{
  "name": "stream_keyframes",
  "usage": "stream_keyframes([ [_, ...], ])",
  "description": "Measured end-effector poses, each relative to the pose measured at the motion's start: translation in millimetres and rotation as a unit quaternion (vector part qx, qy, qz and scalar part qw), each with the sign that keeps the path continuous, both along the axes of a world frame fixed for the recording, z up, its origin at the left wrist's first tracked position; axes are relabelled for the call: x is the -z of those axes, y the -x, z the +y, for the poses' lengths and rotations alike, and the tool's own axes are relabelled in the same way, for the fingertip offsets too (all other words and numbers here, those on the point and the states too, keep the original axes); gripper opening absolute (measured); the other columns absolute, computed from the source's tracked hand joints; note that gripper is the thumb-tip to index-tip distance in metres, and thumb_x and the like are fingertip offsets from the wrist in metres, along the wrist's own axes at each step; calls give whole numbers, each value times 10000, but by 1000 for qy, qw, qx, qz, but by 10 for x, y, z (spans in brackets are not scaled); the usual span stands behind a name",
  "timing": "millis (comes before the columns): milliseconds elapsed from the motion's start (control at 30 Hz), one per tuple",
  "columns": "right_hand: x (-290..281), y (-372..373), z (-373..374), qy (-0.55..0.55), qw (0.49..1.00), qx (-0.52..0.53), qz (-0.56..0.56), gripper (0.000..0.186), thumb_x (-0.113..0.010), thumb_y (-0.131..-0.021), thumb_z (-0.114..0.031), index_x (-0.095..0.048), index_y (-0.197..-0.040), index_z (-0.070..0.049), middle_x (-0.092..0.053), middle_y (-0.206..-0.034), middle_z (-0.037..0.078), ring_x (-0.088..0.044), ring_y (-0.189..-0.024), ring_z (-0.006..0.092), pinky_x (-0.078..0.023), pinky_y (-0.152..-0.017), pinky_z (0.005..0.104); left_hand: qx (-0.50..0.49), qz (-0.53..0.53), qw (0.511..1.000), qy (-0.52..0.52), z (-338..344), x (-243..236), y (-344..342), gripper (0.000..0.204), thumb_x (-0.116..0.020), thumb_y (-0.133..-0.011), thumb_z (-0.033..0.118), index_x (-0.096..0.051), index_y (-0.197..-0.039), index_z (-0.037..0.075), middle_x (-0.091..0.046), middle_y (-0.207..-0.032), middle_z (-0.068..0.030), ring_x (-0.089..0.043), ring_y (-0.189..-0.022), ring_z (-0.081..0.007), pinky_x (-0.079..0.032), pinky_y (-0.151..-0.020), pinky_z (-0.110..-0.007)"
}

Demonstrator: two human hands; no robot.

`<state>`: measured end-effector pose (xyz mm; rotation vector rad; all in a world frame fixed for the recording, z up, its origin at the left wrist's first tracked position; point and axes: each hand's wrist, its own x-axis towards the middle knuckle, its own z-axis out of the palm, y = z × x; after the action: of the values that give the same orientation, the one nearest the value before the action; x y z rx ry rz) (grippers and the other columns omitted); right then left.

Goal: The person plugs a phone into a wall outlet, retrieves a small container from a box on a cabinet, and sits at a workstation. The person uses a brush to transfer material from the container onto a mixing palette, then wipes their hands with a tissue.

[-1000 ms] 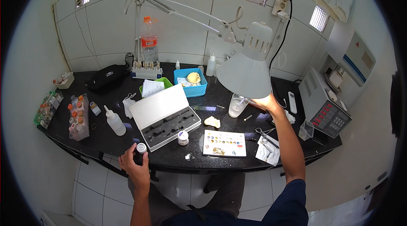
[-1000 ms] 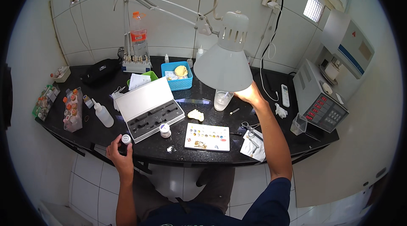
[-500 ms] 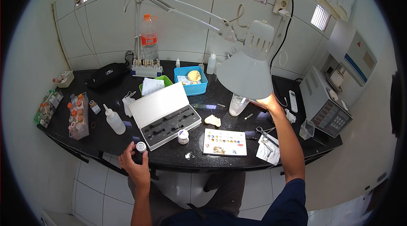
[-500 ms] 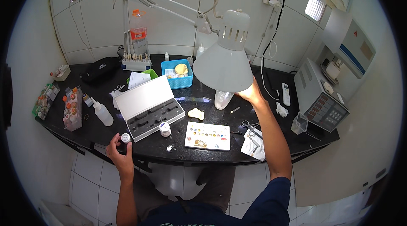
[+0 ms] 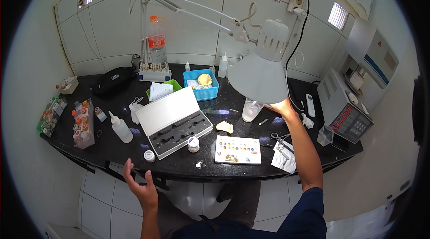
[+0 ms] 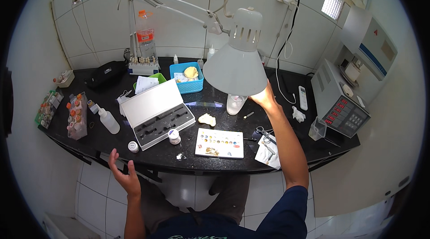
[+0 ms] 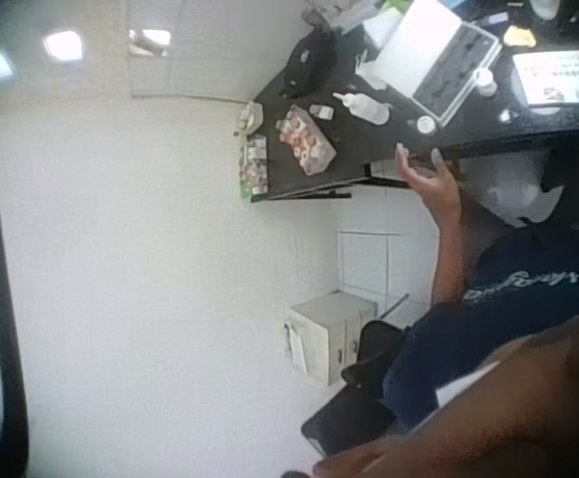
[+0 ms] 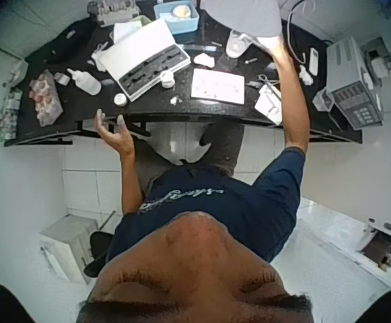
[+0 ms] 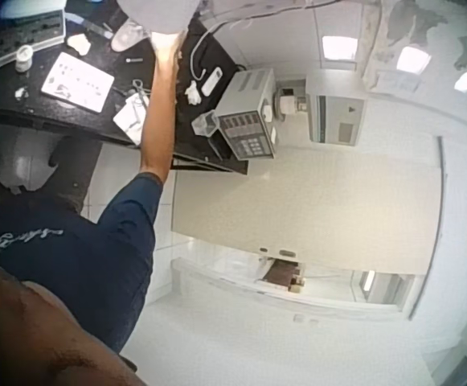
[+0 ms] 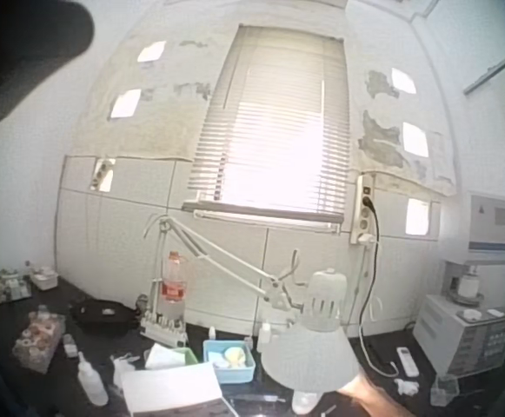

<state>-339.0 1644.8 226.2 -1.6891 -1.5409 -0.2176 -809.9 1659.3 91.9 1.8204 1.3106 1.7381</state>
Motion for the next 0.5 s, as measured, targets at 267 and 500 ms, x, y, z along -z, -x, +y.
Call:
stream_keyframes([
  [267, 11, -19, 4, 0, 1000, -8, 28, 580, -785, -691, -158, -572, -1213, -23, -684, -1089, 151, -661, -1021, 286, -518, -866, 376, -42, -15, 992, 119, -502, 686, 433, 512, -518, -872, -17, -389, -1368, -14, -454, -1361, -178, -466, -1240, -313, -324, -1095, -419],
  [500, 47, -60, 11, -22, 1000, -8, 10, 474, -813, -754, -182, -612, -1148, -11, -660, -1094, 142, -634, -1000, 259, -505, -883, 376, -14, 32, 974, 223, -813, 1004, 697, 400, -551, -846, -8, -501, -1242, -22, -526, -1267, -186, -504, -1203, -329, -372, -1049, -409],
])
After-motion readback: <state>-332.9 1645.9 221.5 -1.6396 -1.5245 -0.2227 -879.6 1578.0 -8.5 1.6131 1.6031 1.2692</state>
